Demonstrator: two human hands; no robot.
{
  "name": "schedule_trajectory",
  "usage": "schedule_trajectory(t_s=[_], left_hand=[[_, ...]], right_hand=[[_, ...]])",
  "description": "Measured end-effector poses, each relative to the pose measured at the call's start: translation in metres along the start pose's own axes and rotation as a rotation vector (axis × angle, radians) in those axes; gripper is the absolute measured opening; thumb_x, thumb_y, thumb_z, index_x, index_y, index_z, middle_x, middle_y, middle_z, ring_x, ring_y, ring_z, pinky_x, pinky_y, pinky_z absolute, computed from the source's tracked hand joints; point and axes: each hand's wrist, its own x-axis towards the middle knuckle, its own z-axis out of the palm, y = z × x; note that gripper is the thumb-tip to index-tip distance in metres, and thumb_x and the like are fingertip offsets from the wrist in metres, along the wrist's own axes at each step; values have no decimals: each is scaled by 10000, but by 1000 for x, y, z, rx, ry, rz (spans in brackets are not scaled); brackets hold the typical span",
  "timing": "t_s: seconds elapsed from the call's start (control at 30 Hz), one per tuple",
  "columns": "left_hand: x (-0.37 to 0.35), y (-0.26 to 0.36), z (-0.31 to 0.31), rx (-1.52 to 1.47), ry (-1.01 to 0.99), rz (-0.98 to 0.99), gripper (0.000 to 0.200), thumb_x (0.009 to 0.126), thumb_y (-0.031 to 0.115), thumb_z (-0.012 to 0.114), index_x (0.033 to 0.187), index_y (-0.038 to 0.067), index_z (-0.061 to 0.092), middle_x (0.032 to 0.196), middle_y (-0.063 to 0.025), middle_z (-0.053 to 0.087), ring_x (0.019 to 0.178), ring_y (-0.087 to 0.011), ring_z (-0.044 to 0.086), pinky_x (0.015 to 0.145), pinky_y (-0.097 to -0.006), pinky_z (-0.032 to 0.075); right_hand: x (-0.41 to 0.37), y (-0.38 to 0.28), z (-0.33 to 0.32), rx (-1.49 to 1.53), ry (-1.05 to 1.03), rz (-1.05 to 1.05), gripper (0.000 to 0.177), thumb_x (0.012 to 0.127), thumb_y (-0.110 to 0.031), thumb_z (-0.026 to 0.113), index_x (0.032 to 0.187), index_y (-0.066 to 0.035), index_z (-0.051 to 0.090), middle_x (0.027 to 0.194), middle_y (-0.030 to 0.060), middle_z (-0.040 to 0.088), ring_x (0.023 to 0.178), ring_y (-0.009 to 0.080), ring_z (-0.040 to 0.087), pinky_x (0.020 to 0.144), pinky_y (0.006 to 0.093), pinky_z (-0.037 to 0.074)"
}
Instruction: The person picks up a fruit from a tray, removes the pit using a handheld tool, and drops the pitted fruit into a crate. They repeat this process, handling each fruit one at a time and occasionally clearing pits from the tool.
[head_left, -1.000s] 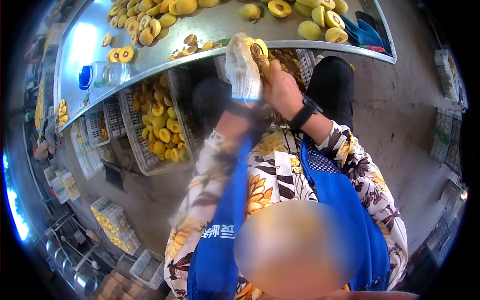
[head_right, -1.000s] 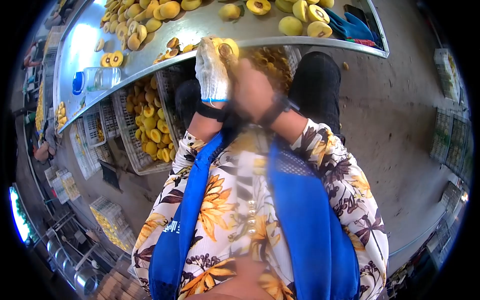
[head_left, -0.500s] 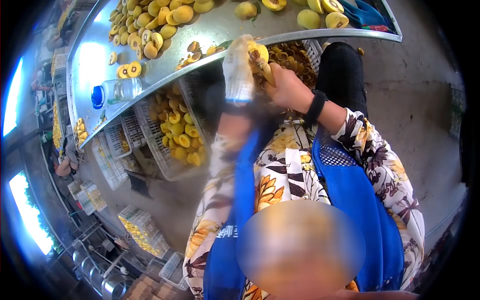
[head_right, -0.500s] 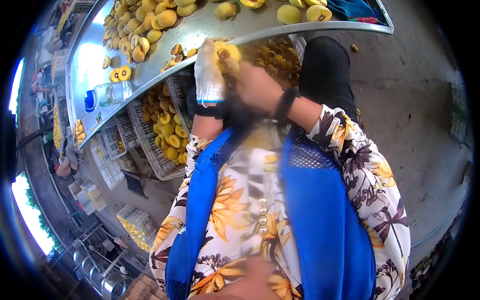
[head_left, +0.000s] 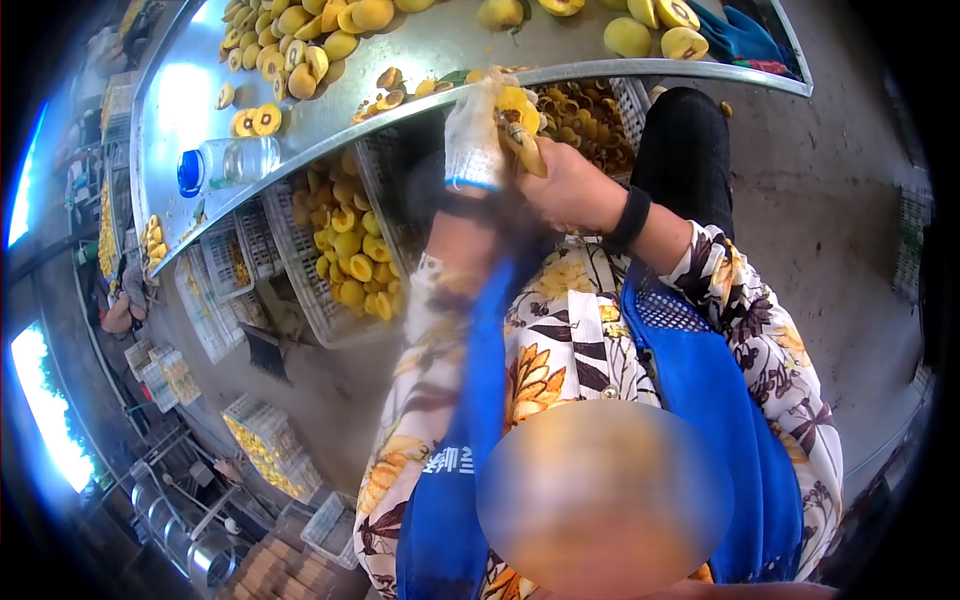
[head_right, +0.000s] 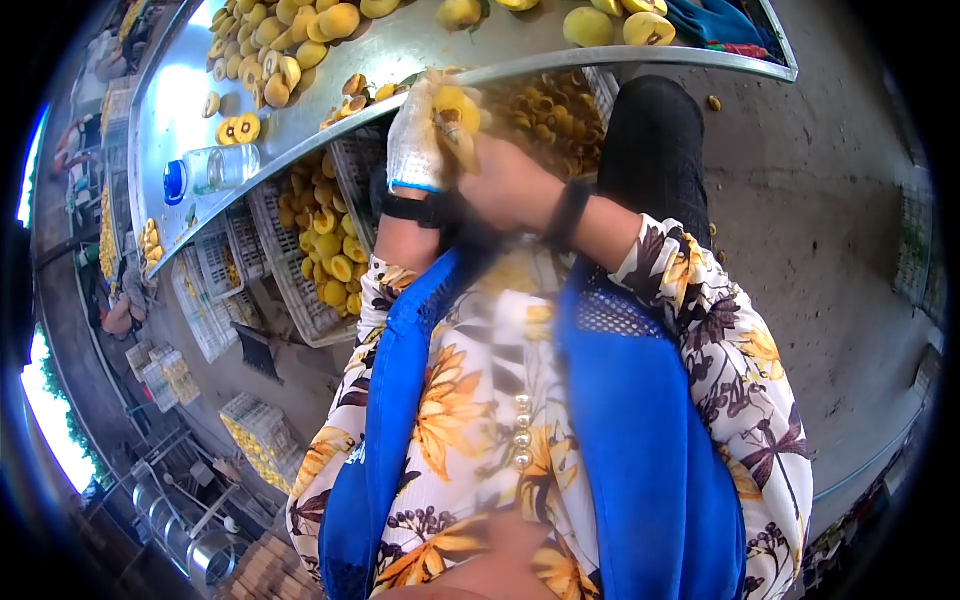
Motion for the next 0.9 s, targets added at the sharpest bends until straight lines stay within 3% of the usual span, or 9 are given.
schedule_trajectory(t_s=[0.17, 0.43, 0.47, 0.53, 0.57, 0.67, 0.7, 0.8, 0.9], left_hand=[[3, -2, 2, 31, -17, 145, 302, 907, 282, 542, 882, -16, 585, 732, -132, 622, 544, -198, 577, 479, -269, 474], [-9, 13, 10, -44, 35, -13, 369, 909, 384, 529, 989, 24, 537, 812, -110, 598, 623, -203, 586, 504, -253, 477], [-1, 8, -11, -153, 58, -2, 336, 909, 377, 509, 980, 49, 533, 902, -81, 583, 733, -184, 580, 534, -239, 479], [6, 39, -38, -374, 274, -5, 447, 872, 525, 464, 884, 89, 565, 845, -75, 589, 637, -209, 549, 455, -249, 407], [16, 49, -108, -455, 6, -86, 463, 866, 555, 467, 868, 101, 559, 802, -55, 572, 648, -208, 544, 460, -247, 405], [-33, 91, -138, -10, 418, 314, 432, 873, 519, 498, 913, 94, 569, 802, -83, 604, 624, -192, 563, 499, -253, 441], [-36, 95, -151, 436, 791, 408, 443, 879, 496, 505, 940, 73, 621, 887, -110, 633, 712, -230, 613, 585, -292, 500], [-39, 115, -170, 1530, 849, 498, 422, 836, 419, 582, 1031, 53, 659, 1041, -120, 644, 905, -274, 613, 828, -342, 471], [8, 108, -102, 1588, 650, 726, 401, 817, 378, 599, 1080, 76, 632, 1077, -127, 626, 950, -282, 599, 841, -338, 456]], right_hand=[[-5, -13, -8, 216, -152, 198, 52, 834, -79, 492, 866, -61, 457, 569, -3, 461, 389, 68, 422, 347, 228, 369], [-2, -9, -19, 763, -489, 190, 63, 844, -24, 509, 882, -61, 475, 567, 0, 428, 363, 64, 360, 318, 212, 273], [-4, -11, -19, 800, -520, 170, 62, 844, -21, 507, 885, -58, 478, 559, 1, 426, 360, 65, 357, 315, 214, 273], [-2, -4, -18, 776, -533, 151, 42, 849, -40, 511, 879, -53, 485, 548, 1, 440, 362, 70, 372, 322, 215, 295], [0, -1, -20, 762, -537, 139, 35, 851, -49, 512, 876, -50, 489, 543, 0, 446, 363, 73, 380, 326, 216, 307], [9, 17, -24, 206, -216, 87, 104, 838, -104, 553, 865, -27, 488, 548, 15, 488, 378, 103, 443, 348, 231, 361], [5, 0, -27, -249, -61, -94, 202, 812, -162, 596, 871, 0, 493, 568, 51, 529, 406, 127, 500, 383, 254, 409], [10, 15, -32, -301, 2, -34, 235, 794, -187, 612, 870, 11, 511, 610, 97, 559, 414, 151, 522, 403, 280, 428], [17, 35, -30, -260, 14, -20, 244, 793, -204, 611, 864, 15, 529, 651, 132, 582, 422, 178, 538, 437, 303, 450]])
